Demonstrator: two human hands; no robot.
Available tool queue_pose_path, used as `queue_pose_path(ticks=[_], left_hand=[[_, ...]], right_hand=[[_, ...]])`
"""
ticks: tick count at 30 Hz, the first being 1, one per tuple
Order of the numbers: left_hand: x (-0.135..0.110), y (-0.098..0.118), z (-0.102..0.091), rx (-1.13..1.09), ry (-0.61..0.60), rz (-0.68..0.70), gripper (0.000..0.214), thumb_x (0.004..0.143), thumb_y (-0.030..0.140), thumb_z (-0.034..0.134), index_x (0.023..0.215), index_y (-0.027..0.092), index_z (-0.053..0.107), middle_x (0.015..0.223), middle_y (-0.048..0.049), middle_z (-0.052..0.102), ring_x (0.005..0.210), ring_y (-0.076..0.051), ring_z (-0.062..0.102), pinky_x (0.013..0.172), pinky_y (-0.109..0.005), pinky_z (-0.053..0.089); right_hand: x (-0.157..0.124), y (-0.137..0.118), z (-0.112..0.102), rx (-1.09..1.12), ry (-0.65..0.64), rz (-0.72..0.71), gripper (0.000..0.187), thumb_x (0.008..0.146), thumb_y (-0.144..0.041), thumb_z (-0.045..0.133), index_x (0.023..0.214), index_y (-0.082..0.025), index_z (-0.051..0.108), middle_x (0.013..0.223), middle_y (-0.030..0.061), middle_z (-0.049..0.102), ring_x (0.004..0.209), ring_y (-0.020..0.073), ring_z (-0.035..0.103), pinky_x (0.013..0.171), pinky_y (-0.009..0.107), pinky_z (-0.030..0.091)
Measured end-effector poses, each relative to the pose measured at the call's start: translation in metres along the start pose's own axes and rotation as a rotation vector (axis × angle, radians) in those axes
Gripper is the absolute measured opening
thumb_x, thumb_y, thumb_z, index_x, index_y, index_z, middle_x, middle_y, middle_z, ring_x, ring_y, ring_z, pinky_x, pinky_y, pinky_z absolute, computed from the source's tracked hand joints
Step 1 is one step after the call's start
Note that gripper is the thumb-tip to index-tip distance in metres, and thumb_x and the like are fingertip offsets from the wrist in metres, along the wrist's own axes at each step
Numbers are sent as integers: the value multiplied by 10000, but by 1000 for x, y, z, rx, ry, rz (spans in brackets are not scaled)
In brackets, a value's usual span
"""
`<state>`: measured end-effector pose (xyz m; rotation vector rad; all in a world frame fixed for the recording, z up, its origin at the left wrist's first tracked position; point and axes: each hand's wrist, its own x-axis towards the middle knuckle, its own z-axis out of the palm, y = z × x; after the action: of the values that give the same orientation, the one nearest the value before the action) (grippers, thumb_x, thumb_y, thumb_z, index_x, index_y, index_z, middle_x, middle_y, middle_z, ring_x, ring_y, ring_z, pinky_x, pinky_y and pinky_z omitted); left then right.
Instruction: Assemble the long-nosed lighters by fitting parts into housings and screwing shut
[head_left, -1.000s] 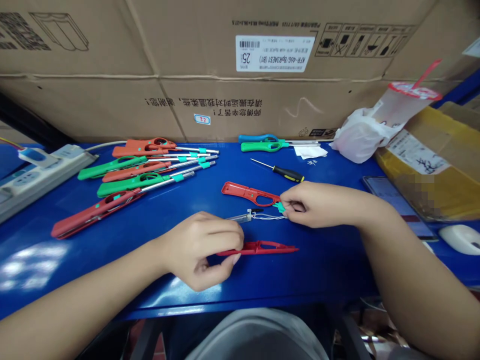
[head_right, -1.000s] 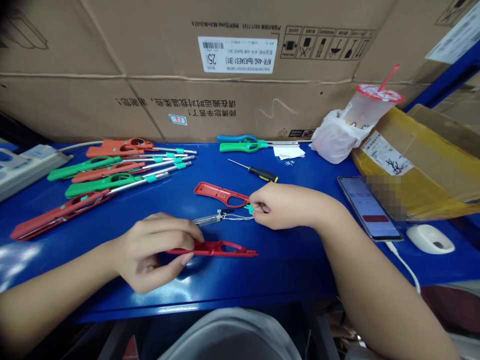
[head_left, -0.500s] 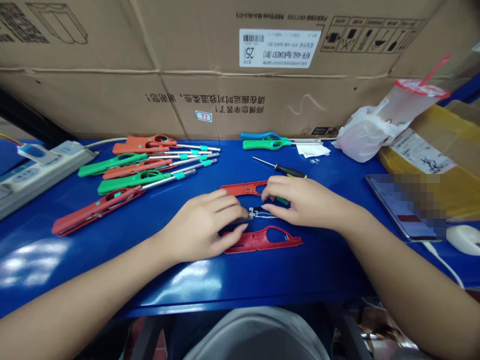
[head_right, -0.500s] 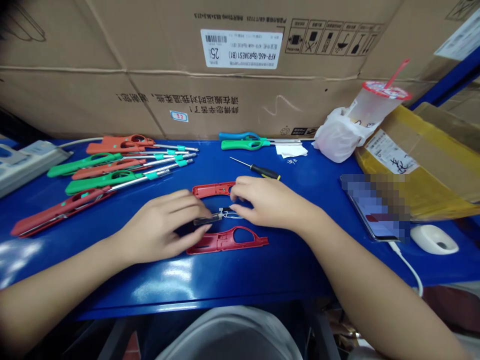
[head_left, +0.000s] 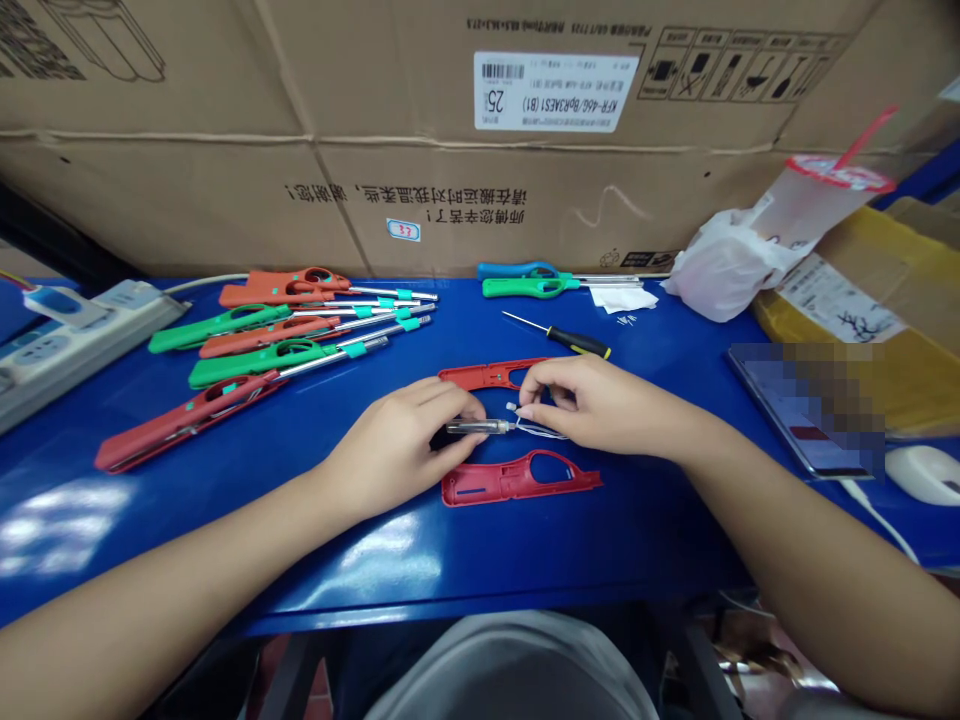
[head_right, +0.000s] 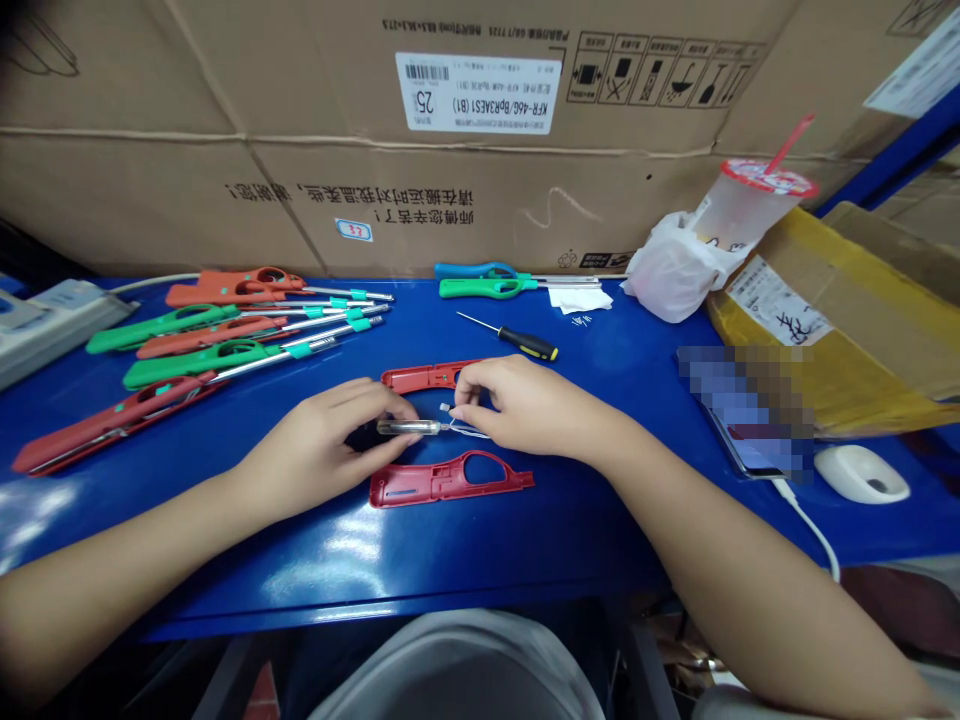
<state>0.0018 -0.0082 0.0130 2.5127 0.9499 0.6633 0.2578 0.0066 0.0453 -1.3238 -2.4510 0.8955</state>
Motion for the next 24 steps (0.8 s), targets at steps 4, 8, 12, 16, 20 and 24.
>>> queue_pose_path(ticks=[4, 8, 12, 16, 20, 24], left_hand=[[0, 3, -3, 13, 59, 116, 135, 1000, 236, 638, 1107, 195, 709, 1026, -50, 745, 930, -182, 668, 843, -316, 531], [0, 7, -4, 64, 53, 191, 139, 1002, 226, 640, 1111, 195, 721, 1044, -59, 762, 941, -186, 688, 846, -318, 539], [-1, 6, -2, 89, 73, 237, 150, 995, 247, 658, 1114, 182, 724, 1026, -60, 775, 898, -182, 704, 807, -306, 550], [-1, 4, -1, 102, 82, 249, 169, 985, 260, 677, 1121, 173, 727, 1037, -56, 786, 889, -180, 718, 802, -302, 562], [-1, 3, -2, 121, 87, 239, 184, 983, 285, 683, 1110, 163, 736, 1032, -57, 791, 885, -185, 732, 800, -306, 571], [0, 3, -2, 116, 84, 218, 186, 993, 286, 669, 1117, 168, 740, 1052, -46, 794, 902, -184, 741, 805, -298, 573]], right_hand=[[-1, -2, -4, -7, 11, 40, 183, 942, -276, 591, 980, -165, 732, 678, -17, 628, 587, 115, 498, 632, 264, 353], [-1, -3, -5, -29, 19, 56, 174, 935, -271, 602, 992, -167, 729, 644, -31, 598, 578, 114, 496, 629, 261, 359], [0, 2, -4, -17, 31, 38, 164, 909, -239, 626, 1014, -164, 727, 671, -22, 625, 589, 117, 520, 633, 259, 382], [1, 6, -3, 23, 46, 37, 240, 917, -231, 612, 1114, -151, 723, 768, 11, 700, 632, 124, 581, 642, 257, 414], [1, 3, -4, 9, 32, 50, 234, 920, -238, 615, 1084, -147, 754, 883, 41, 754, 651, 124, 587, 648, 263, 420], [-6, 4, -17, -86, 7, -13, 196, 929, -230, 580, 979, -166, 758, 931, 45, 756, 762, 147, 617, 703, 271, 425]])
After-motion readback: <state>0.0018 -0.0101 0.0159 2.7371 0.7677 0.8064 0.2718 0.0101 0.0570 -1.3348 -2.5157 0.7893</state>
